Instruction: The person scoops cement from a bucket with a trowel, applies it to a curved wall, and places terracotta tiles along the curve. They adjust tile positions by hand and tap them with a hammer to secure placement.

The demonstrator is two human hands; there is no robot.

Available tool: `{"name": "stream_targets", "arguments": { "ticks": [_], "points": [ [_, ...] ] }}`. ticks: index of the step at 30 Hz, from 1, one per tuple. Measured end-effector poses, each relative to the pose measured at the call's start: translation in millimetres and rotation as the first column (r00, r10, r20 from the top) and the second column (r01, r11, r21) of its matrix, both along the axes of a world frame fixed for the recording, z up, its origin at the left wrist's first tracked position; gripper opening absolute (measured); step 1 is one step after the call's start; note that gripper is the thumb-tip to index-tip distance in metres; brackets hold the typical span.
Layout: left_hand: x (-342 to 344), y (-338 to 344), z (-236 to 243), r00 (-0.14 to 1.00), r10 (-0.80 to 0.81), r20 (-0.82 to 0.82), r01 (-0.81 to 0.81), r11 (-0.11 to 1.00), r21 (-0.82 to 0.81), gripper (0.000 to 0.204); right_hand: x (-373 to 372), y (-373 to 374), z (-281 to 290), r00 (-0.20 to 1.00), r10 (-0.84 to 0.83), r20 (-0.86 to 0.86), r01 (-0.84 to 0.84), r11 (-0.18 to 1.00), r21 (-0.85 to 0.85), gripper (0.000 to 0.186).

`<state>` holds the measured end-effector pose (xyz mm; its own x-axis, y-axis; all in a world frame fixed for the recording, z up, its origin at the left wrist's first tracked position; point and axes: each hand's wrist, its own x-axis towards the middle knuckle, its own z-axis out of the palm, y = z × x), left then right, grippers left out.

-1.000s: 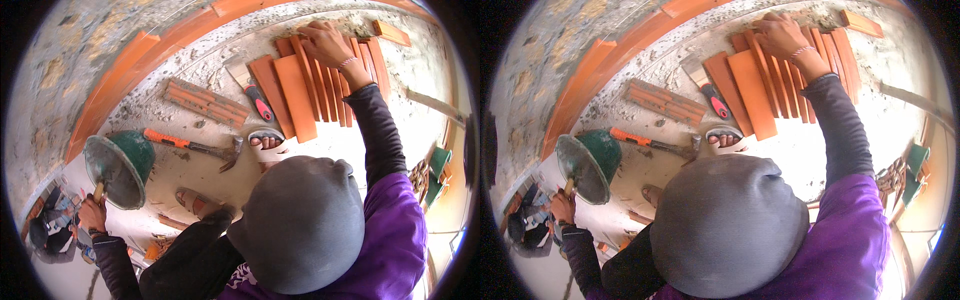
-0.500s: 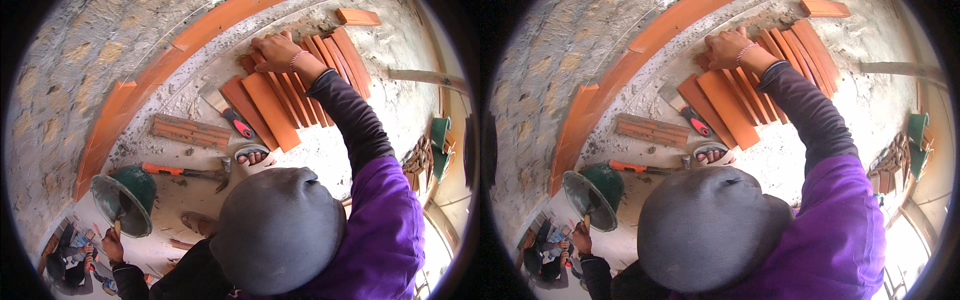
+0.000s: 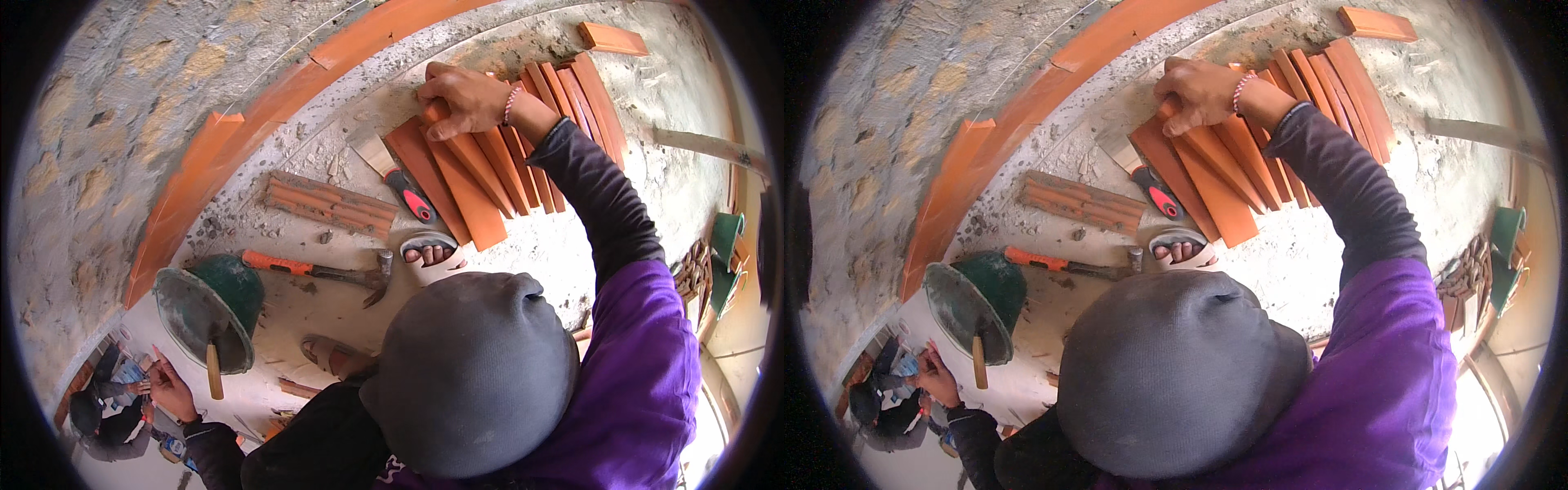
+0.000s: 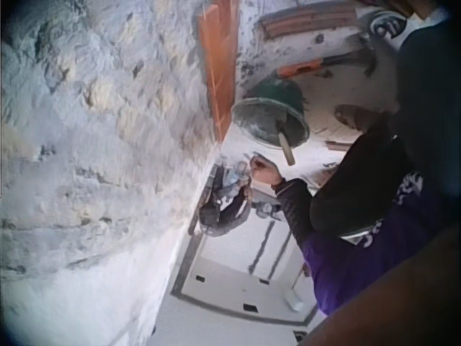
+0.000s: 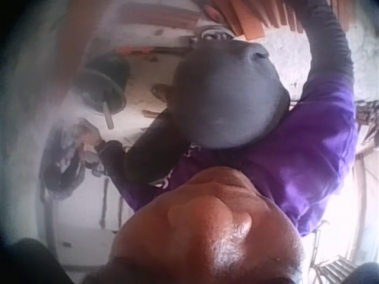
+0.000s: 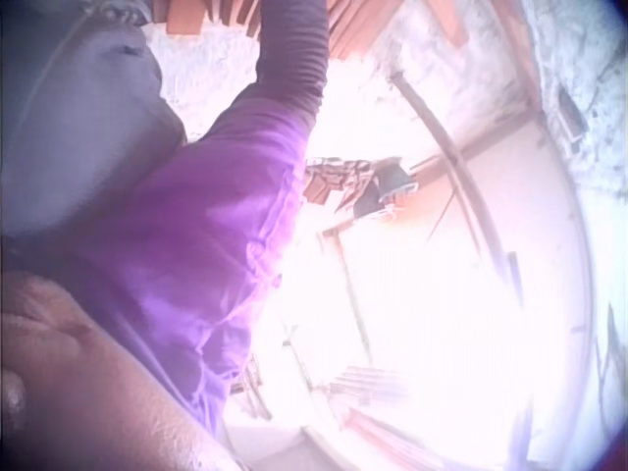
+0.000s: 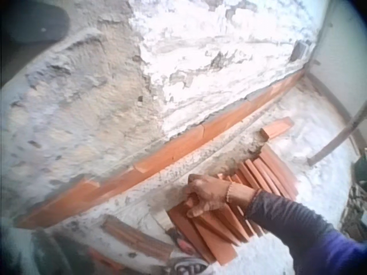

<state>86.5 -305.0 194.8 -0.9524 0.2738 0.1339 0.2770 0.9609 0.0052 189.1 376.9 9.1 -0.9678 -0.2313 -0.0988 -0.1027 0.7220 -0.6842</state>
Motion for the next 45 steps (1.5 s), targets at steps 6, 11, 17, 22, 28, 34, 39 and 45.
{"name": "stream_targets", "arguments": {
  "ticks": [6,11,17,22,28,34,39,45],
  "points": [
    [6.6,69.2,22.7,0.961,-0.115,0.253,0.060,0.974,0.216,0.028,-8.9,-3.6,11.6,0.984,0.159,0.086,-0.162,0.986,0.030,0.025],
    [33.0,147.8,19.2,0.762,-0.362,0.537,0.281,0.932,0.229,0.018,-24.5,-19.6,18.2,0.980,0.194,0.052,-0.191,0.980,-0.052,0.024],
    [69.0,248.9,-55.3,0.458,-0.724,0.516,0.480,0.690,0.542,0.013,-20.8,-33.8,37.4,0.986,0.110,-0.124,-0.104,0.993,0.052,0.030],
    [110.3,310.6,-104.5,0.444,-0.728,0.522,0.313,0.672,0.671,0.022,-15.9,-39.9,48.1,0.990,0.028,-0.138,-0.035,0.998,-0.050,0.028],
    [153.2,370.4,-159.6,0.569,-0.716,0.405,0.128,0.563,0.816,0.045,-11.5,-66.1,57.9,0.967,0.142,-0.213,-0.162,0.984,-0.078,0.024],
    [170.9,390.8,-168.9,0.669,-0.664,0.334,0.045,0.484,0.874,0.055,-17.5,-65.3,92.1,0.948,-0.246,-0.201,0.211,0.960,-0.182,0.030],
    [153.2,397.8,-164.8,0.615,-0.611,0.499,-0.553,0.117,0.825,0.043,-16.7,-23.9,69.4,0.528,-0.839,-0.129,0.780,0.539,-0.317,0.040],
    [57.5,391.0,-172.0,0.857,-0.351,0.378,-0.466,-0.215,0.858,0.021,-13.7,-31.5,12.0,0.508,-0.818,0.270,0.574,0.088,-0.814,0.023]
  ]
}}
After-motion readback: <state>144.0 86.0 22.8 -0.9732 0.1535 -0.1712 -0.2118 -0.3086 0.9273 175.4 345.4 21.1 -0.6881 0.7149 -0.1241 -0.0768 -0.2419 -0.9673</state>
